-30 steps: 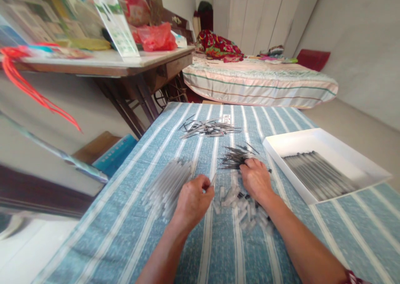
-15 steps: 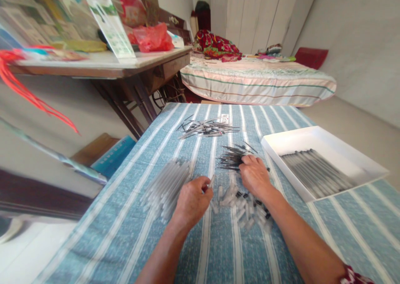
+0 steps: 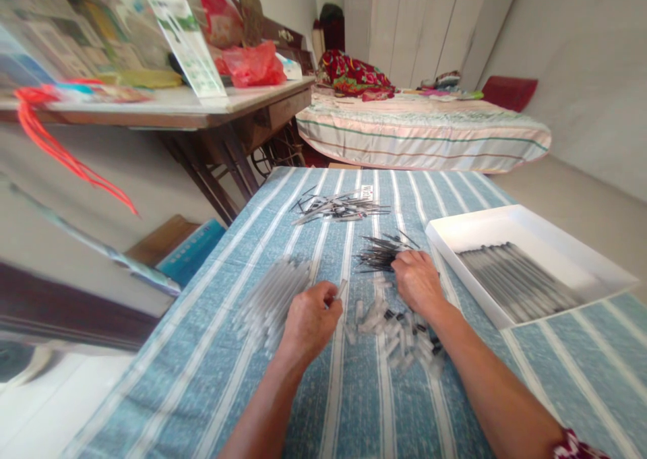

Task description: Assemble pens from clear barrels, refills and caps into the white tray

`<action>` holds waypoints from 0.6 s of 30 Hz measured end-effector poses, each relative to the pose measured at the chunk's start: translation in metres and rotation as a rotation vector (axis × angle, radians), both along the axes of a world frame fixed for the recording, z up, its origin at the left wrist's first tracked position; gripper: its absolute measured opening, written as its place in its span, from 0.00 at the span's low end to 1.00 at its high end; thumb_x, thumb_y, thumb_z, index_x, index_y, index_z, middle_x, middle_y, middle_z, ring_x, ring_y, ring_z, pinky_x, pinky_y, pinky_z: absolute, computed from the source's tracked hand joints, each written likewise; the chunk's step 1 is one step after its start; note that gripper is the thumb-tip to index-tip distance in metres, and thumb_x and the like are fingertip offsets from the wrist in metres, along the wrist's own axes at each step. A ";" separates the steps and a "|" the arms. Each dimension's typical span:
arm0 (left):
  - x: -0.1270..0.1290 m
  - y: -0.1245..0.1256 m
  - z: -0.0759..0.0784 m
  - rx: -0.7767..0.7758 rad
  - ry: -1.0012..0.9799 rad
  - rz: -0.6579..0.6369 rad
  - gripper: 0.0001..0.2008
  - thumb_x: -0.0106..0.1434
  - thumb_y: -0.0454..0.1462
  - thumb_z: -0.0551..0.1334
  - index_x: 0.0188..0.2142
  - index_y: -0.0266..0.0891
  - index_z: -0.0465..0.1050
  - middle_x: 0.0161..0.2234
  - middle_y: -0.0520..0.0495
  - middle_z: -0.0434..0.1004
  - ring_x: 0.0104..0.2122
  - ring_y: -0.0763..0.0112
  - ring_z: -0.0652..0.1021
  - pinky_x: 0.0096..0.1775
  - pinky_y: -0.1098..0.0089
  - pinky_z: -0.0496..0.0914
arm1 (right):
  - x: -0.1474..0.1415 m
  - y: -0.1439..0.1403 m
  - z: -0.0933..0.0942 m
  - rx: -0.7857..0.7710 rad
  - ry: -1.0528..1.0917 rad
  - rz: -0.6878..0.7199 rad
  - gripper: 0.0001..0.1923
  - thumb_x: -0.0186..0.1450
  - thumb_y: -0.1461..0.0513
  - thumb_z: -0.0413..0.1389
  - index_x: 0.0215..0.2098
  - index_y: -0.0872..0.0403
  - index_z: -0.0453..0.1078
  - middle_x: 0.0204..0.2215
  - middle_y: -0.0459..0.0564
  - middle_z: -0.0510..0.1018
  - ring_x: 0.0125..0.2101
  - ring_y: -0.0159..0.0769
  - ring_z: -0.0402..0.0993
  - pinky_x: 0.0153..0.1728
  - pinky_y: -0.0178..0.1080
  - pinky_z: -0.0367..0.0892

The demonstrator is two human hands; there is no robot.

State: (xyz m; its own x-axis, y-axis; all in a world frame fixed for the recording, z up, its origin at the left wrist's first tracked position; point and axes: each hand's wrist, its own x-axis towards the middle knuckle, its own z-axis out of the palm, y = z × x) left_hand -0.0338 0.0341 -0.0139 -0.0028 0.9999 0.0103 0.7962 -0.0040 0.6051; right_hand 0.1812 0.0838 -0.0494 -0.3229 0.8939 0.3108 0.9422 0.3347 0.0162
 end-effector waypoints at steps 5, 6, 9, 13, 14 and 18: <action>-0.002 0.000 0.001 0.009 0.026 -0.010 0.05 0.53 0.32 0.56 0.25 0.39 0.71 0.22 0.54 0.70 0.24 0.74 0.71 0.29 0.75 0.59 | 0.009 0.004 -0.004 0.114 0.165 0.076 0.10 0.63 0.67 0.50 0.29 0.55 0.72 0.31 0.52 0.75 0.36 0.40 0.66 0.42 0.41 0.56; -0.002 0.000 0.001 0.010 0.031 -0.014 0.05 0.53 0.32 0.56 0.25 0.39 0.71 0.22 0.54 0.70 0.24 0.74 0.71 0.29 0.75 0.59 | 0.011 0.005 -0.004 0.133 0.201 0.093 0.10 0.63 0.66 0.50 0.30 0.55 0.72 0.31 0.52 0.75 0.36 0.40 0.66 0.41 0.41 0.57; -0.003 0.000 -0.001 0.016 0.037 -0.029 0.06 0.53 0.31 0.56 0.25 0.39 0.71 0.23 0.53 0.71 0.25 0.74 0.71 0.29 0.75 0.59 | 0.014 0.006 -0.004 0.165 0.307 0.160 0.10 0.64 0.67 0.49 0.30 0.55 0.72 0.30 0.52 0.75 0.35 0.39 0.67 0.39 0.39 0.60; -0.003 -0.001 -0.001 0.007 0.049 -0.040 0.07 0.53 0.31 0.56 0.28 0.39 0.73 0.25 0.52 0.73 0.26 0.73 0.73 0.30 0.74 0.60 | 0.015 0.006 -0.003 0.182 0.421 0.244 0.10 0.64 0.67 0.48 0.31 0.54 0.71 0.31 0.51 0.75 0.36 0.38 0.68 0.38 0.38 0.63; -0.003 -0.001 -0.001 0.001 0.053 -0.039 0.07 0.53 0.31 0.56 0.28 0.39 0.73 0.25 0.51 0.74 0.26 0.72 0.73 0.31 0.74 0.61 | 0.015 0.005 -0.003 0.186 0.435 0.254 0.10 0.65 0.67 0.48 0.31 0.54 0.71 0.31 0.51 0.75 0.36 0.38 0.68 0.38 0.38 0.63; -0.001 -0.002 0.003 -0.018 0.072 -0.041 0.08 0.53 0.31 0.57 0.30 0.39 0.74 0.26 0.51 0.75 0.27 0.72 0.74 0.32 0.74 0.62 | 0.014 0.005 -0.003 0.188 0.444 0.271 0.10 0.65 0.67 0.48 0.32 0.54 0.71 0.31 0.51 0.75 0.37 0.37 0.69 0.38 0.38 0.64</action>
